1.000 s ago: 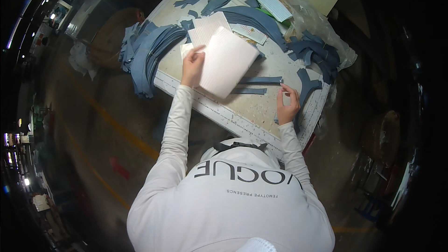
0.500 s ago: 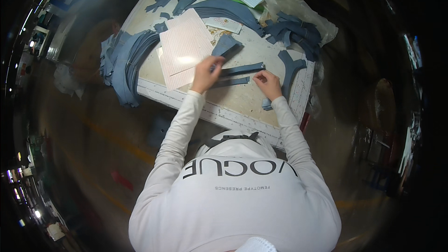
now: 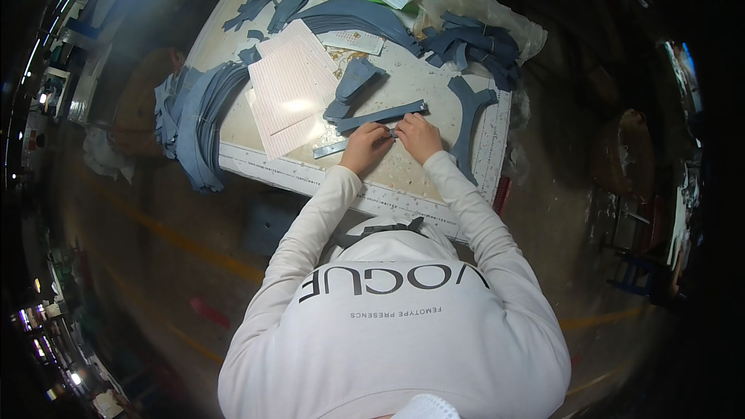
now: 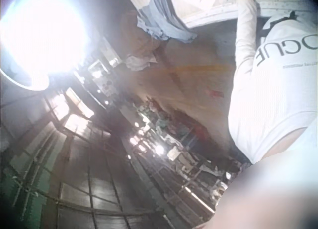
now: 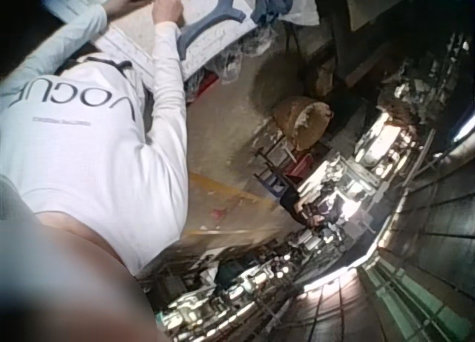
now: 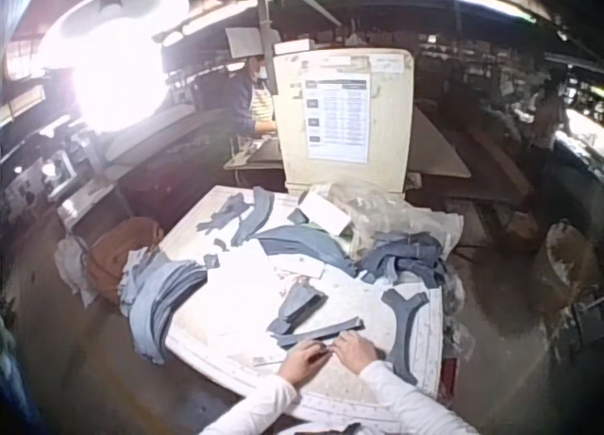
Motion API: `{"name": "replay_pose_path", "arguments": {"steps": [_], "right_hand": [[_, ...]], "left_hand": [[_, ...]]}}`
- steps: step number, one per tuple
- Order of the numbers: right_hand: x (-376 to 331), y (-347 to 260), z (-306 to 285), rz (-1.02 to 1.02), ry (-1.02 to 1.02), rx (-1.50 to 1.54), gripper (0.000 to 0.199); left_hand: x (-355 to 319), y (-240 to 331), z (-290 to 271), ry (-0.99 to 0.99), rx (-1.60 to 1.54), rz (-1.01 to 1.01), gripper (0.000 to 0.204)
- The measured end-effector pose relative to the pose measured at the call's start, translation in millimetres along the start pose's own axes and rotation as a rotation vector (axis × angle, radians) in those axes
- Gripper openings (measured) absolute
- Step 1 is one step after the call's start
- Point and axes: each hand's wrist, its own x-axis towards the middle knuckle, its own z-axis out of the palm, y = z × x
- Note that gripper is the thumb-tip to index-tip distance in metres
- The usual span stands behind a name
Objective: The person repeatedly picks up small blue fabric pieces and white foam sheets from a table, aligns them, and places them together. The person handles the items one at a time, occasionally stacking completed pairs on the table.
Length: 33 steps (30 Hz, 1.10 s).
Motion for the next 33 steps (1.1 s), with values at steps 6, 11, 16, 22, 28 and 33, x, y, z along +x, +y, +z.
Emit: {"name": "replay_pose_path", "arguments": {"steps": [6,11,16,22,28,33], "right_hand": [[-2.3,7.1,8.9,0.169,0.063,0.277,0.007],[-7.7,10.5,18.3,0.166,0.158,0.33,0.007],[-9.1,13.0,22.1,0.231,0.153,0.45,0.008],[-11.4,5.8,17.1,0.065,0.124,0.168,0.008],[-6.5,2.9,16.3,0.135,0.193,0.256,0.019],[-9.1,7.5,12.2,0.311,0.059,0.569,0.046]], "left_hand": [[2.0,2.7,-1.5,0.025,0.037,0.024,0.026],[1.6,9.3,-3.9,-0.008,0.002,-0.028,0.03],[3.4,7.4,-4.5,0.03,0.011,-0.05,0.027],[3.6,8.7,-4.6,0.008,0.015,-0.001,0.021],[4.7,10.4,-5.3,0.023,-0.011,-0.053,0.021],[4.5,8.8,-5.2,0.02,-0.026,-0.069,0.02]]}}
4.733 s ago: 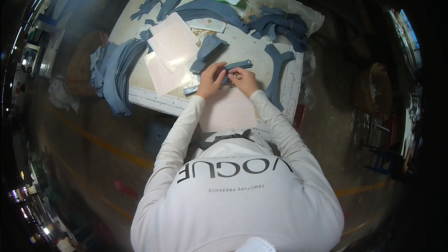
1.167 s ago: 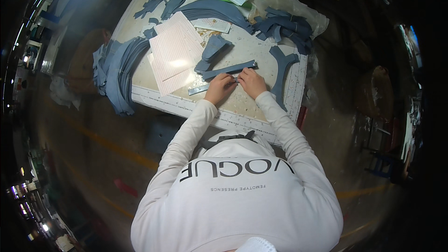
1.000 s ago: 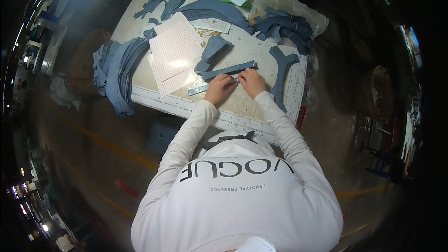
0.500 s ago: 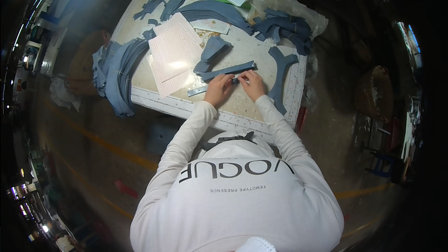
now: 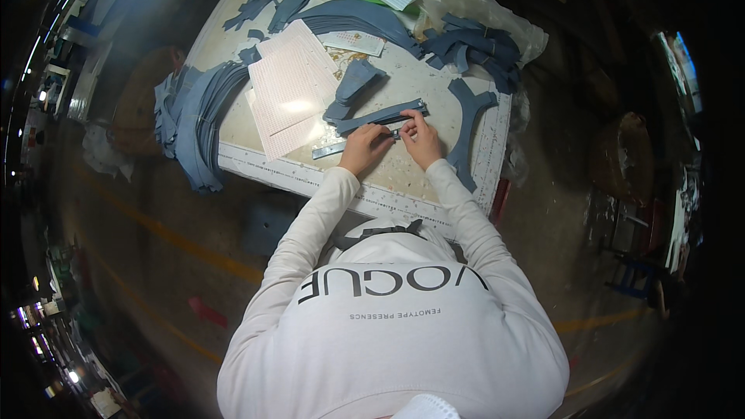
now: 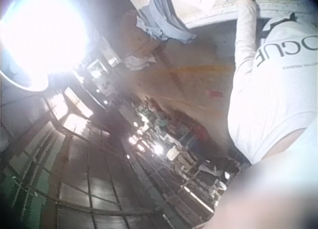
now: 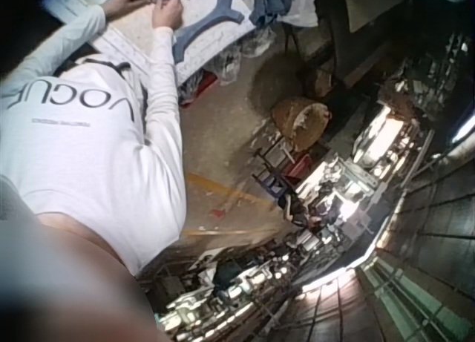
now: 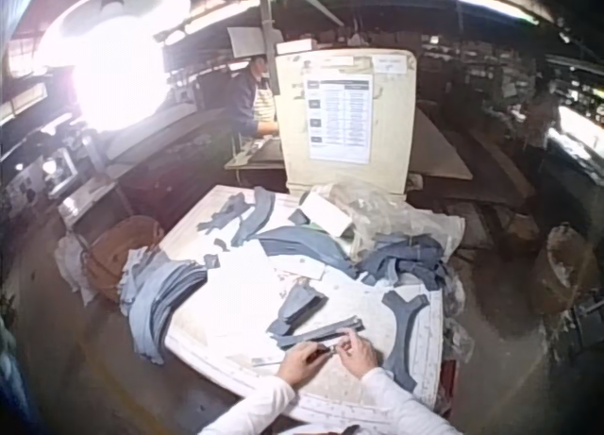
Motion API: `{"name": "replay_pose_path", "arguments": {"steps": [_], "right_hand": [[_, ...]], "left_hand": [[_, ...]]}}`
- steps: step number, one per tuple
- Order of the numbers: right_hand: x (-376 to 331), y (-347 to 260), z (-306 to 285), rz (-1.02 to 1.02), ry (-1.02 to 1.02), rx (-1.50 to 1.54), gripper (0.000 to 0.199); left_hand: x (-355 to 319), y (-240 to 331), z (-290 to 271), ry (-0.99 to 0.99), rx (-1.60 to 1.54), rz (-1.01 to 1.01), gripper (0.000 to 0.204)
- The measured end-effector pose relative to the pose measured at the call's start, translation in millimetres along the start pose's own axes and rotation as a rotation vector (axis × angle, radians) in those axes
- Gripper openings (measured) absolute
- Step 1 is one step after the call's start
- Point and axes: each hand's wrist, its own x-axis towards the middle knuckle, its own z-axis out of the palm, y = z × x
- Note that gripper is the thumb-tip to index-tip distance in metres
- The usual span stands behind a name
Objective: The person repeatedly picks up small blue fabric pieces and white foam sheets from a table, aligns them, and places them together. The person handles the items one at a time, occasionally stacking completed pairs on the table.
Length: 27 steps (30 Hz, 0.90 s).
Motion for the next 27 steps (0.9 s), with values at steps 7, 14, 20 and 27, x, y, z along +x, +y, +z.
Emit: {"name": "replay_pose_path", "arguments": {"steps": [7,14,20,27], "right_hand": [[-0.9,-2.2,-1.7,-0.059,-0.029,-0.02,0.056],[-0.3,-2.9,-0.7,-0.134,0.059,-0.047,0.061],[-3.6,-10.0,-2.2,-0.192,-0.073,-0.313,0.058],[-2.0,-3.5,4.7,-0.158,0.071,-0.27,0.055]], "left_hand": [[2.2,-0.6,-2.9,0.002,-0.052,0.022,0.017],[1.4,0.1,-4.6,-0.036,-0.035,-0.051,0.021],[0.2,-3.6,0.4,-0.066,0.087,0.109,0.019],[-1.1,-2.5,2.5,-0.076,0.109,0.093,0.017]]}}
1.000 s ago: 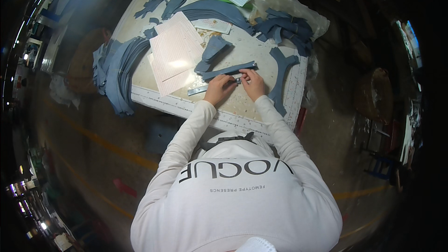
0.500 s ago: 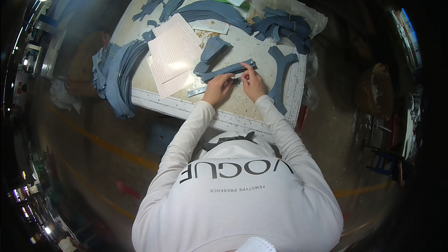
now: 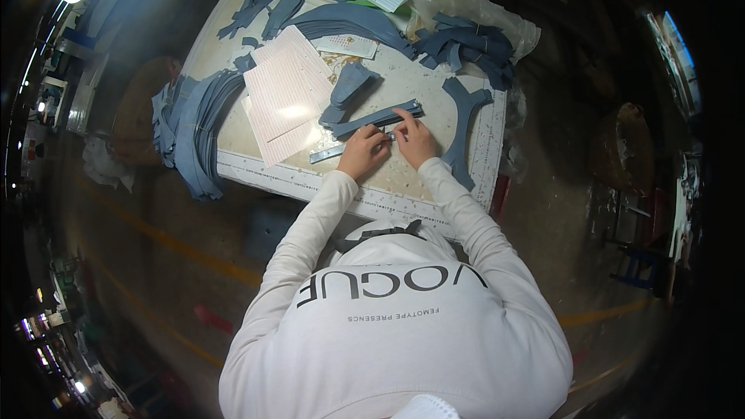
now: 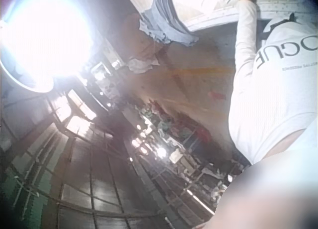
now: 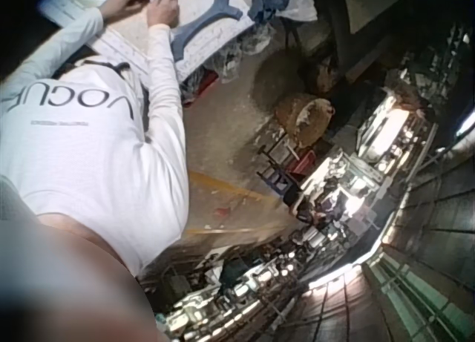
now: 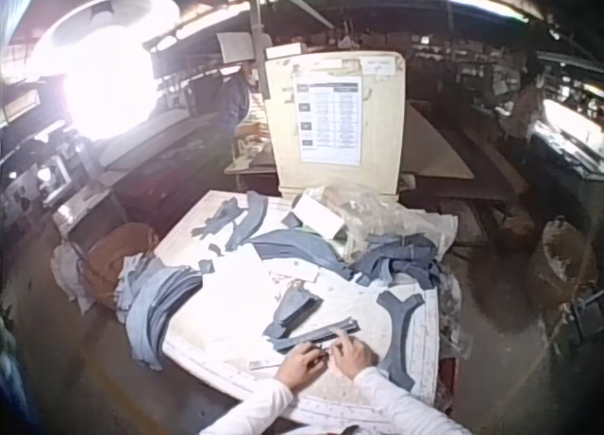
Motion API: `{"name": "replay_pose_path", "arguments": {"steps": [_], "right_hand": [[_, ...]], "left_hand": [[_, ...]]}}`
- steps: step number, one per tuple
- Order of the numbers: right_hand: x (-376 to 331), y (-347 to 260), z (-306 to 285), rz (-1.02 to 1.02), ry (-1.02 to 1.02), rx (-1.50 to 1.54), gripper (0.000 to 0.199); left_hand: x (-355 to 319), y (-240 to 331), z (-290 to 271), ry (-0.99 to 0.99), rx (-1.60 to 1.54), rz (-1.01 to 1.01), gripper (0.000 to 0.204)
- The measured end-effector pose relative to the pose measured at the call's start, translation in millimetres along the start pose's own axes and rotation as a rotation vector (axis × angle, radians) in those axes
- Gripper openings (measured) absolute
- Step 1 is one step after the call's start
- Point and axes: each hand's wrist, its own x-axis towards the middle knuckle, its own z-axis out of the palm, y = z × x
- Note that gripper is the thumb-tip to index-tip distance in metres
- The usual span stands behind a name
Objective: The person repeatedly picks up small blue fabric pieces and white foam sheets from a table, aligns them, and places them together. The person handles the items one at a time, occasionally stacking completed pairs on the table.
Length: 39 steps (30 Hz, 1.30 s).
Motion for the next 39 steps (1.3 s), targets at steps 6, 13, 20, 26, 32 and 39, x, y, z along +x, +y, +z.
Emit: {"name": "replay_pose_path", "arguments": {"steps": [6,13,20,26,32,39], "right_hand": [[-2.5,9.4,4.0,0.11,0.042,0.134,0.051],[-2.0,14.8,12.2,-0.015,0.179,-0.065,0.026],[2.8,7.0,-2.7,-0.074,-0.062,-0.042,0.021],[3.8,-2.0,-7.6,-0.044,-0.297,-0.176,0.024],[18.6,-14.2,-44.7,-0.164,-0.312,0.111,0.017],[65.4,-0.7,-84.3,-0.136,-0.2,0.211,0.025]], "left_hand": [[-0.8,2.9,0.2,0.012,-0.017,-0.015,0.016],[-0.1,9.1,-5.6,-0.006,-0.01,-0.042,0.035],[-3.1,5.2,-12.1,-0.056,-0.292,-0.287,0.046],[6.7,6.7,-18.0,-0.009,0.0,0.099,0.036],[10.2,15.6,-45.9,-0.336,-0.292,-0.231,0.032],[25.5,-2.2,-78.8,-0.069,-0.04,-0.147,0.029]]}}
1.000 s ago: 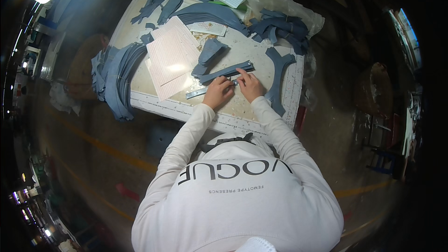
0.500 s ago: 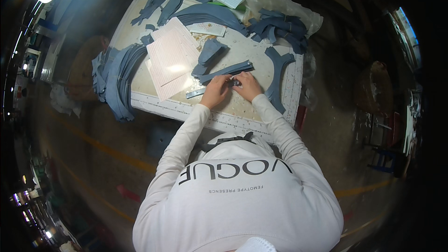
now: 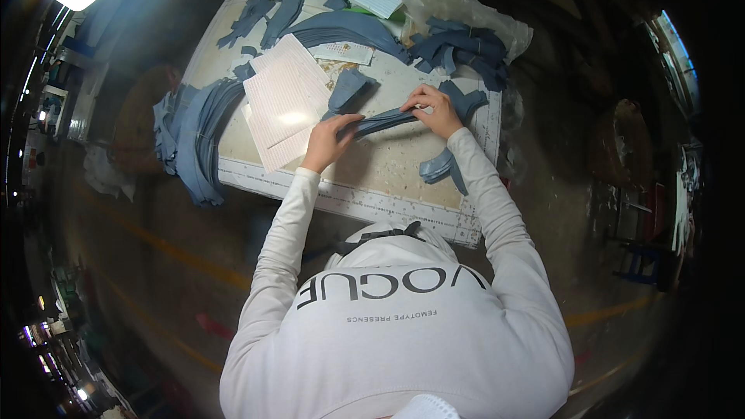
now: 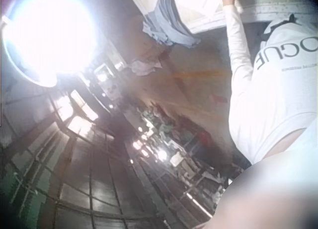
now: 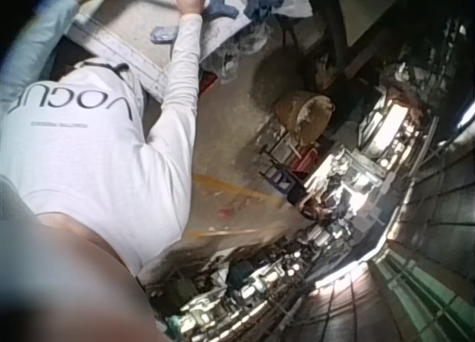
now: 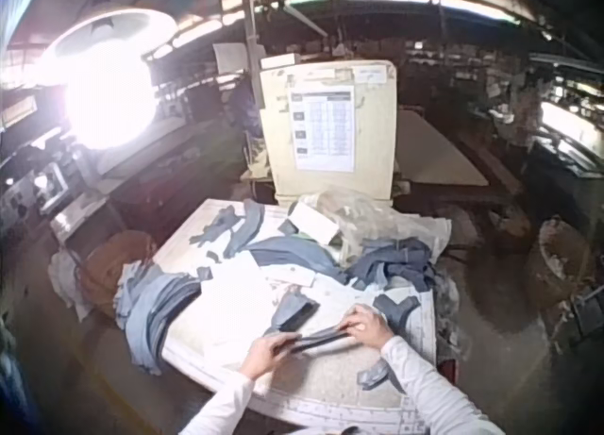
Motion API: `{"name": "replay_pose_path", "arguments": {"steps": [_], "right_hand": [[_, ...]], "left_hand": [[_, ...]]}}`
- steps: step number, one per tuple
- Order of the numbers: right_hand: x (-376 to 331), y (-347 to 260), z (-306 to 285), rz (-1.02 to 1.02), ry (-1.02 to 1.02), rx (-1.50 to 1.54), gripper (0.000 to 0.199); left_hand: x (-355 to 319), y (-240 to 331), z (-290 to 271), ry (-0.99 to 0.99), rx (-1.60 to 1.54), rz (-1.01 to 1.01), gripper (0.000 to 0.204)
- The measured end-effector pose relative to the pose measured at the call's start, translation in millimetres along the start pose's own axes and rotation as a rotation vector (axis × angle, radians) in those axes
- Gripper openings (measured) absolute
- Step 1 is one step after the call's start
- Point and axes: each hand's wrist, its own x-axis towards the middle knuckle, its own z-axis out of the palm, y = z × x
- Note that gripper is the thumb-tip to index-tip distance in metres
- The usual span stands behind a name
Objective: The person repeatedly picks up small blue fabric pieces and white foam sheets from a table, aligns them, and places them together. The person handles the items one at a time, occasionally stacking completed pairs on the table.
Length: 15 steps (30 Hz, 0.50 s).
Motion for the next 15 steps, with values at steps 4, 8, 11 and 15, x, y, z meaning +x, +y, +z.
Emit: {"name": "replay_pose_path", "arguments": {"steps": [4,8,11,15], "right_hand": [[10.3,18.4,11.2,0.046,0.008,-0.225,0.024],[2.3,30.7,16.1,0.024,-0.045,-0.3,0.021],[4.3,42.3,21.2,-0.103,0.081,-0.135,0.018],[12.9,60.4,29.9,0.065,-0.071,-0.162,0.018]], "left_hand": [[6.5,-4.4,1.5,0.054,0.366,0.152,0.033],[2.9,-6.3,11.0,0.012,0.517,0.261,0.029],[14.7,-8.5,25.1,0.053,0.398,0.251,0.028],[49.8,-15.8,52.9,-0.066,0.124,0.107,0.026]]}}
